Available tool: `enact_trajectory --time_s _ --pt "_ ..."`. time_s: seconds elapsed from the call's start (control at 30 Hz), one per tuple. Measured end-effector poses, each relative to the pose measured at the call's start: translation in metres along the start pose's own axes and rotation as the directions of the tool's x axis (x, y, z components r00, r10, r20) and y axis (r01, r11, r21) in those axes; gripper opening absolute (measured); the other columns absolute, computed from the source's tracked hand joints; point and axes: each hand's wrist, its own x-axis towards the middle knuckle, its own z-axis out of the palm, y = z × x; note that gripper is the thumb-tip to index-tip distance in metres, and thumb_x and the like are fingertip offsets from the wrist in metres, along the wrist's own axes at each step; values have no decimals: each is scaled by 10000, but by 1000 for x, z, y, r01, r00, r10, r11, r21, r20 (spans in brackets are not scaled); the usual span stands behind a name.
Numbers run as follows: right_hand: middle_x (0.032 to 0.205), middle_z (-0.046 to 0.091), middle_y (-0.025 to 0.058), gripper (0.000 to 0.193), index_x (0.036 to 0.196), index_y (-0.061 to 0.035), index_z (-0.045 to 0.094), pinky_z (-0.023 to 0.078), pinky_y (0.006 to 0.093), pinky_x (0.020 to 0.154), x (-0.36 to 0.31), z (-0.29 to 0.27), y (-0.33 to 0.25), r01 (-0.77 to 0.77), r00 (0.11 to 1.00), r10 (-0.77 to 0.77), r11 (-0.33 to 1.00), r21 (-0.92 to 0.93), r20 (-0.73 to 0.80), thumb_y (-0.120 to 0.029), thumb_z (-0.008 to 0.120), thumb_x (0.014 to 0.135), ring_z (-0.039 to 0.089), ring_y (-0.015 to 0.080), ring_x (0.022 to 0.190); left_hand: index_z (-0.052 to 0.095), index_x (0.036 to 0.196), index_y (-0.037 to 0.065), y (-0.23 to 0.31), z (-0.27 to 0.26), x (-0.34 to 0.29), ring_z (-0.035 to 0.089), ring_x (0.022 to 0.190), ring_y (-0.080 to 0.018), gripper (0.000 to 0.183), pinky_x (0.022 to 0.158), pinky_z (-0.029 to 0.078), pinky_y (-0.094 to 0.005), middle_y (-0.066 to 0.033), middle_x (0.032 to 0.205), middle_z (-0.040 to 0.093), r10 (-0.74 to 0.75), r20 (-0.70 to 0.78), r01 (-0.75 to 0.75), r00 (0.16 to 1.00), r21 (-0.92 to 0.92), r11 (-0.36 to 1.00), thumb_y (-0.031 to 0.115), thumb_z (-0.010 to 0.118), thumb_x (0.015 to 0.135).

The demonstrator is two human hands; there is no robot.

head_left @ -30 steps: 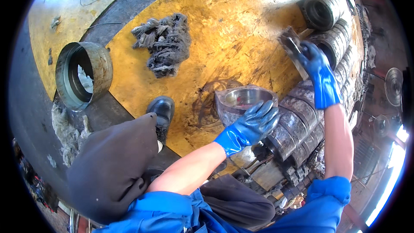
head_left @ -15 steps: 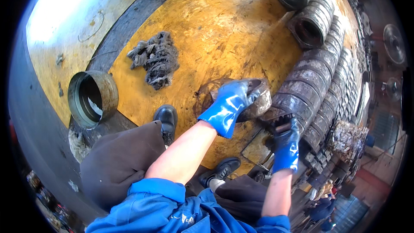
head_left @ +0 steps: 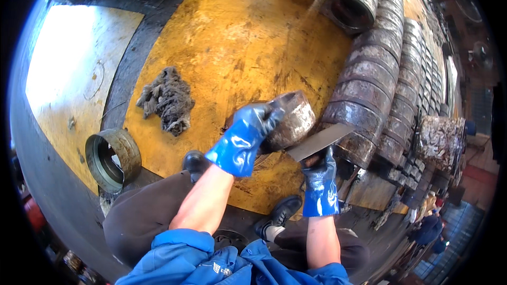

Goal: The person cleans debris from metal cylinders on a yellow platform using a scraper and a hammer, applies a red sealant to a circular ring, and wipes the work surface with a cloth.

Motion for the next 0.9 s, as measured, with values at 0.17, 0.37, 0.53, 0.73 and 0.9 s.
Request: enact_trajectory --time_s 0.17,0.37,0.53,0.73,0.9 --pt "1306 597 102 401 1301 -57 548 425 496 1050 0 4 -3 30 995 -33 999 39 92 -309 541 989 553 302 1195 652 1012 -47 78 10 63 655 700 -145 200 519 541 -252 -160 959 663 -311 177 345 934 -212 914 128 580 951" --pt "1296 604 85 344 1267 -67 579 438 461 1050 1 -13 -6 99 992 -91 991 -85 91 -273 533 995 563 264 1189 737 982 46 129 40 166 678 744 -229 447 698 543 -359 -153 866 727 6 643 -586 766 693 420 479 658 901" --pt "1206 634 83 333 1232 -66 594 489 473 993 17 -14 1 99 995 -99 994 39 -4 -269 593 967 601 263 1095 731 975 39 122 35 164 681 774 -244 428 728 537 -369 -171 886 726 35 605 -580 795 743 335 453 633 929" --pt "886 625 56 303 1168 -56 608 538 363 642 23 19 -3 123 979 -150 974 -188 -137 -214 676 918 597 196 752 730 910 27 117 24 134 645 706 -230 416 679 525 -360 -142 787 704 54 513 -490 857 777 395 438 665 909" --pt "979 673 99 307 1131 -40 646 550 293 605 1 23 -3 40 951 -177 883 -468 -254 -179 730 870 639 162 756 724 938 1 94 18 123 595 697 -143 420 649 495 -320 -67 767 686 86 174 -185 981 701 689 418 683 908"
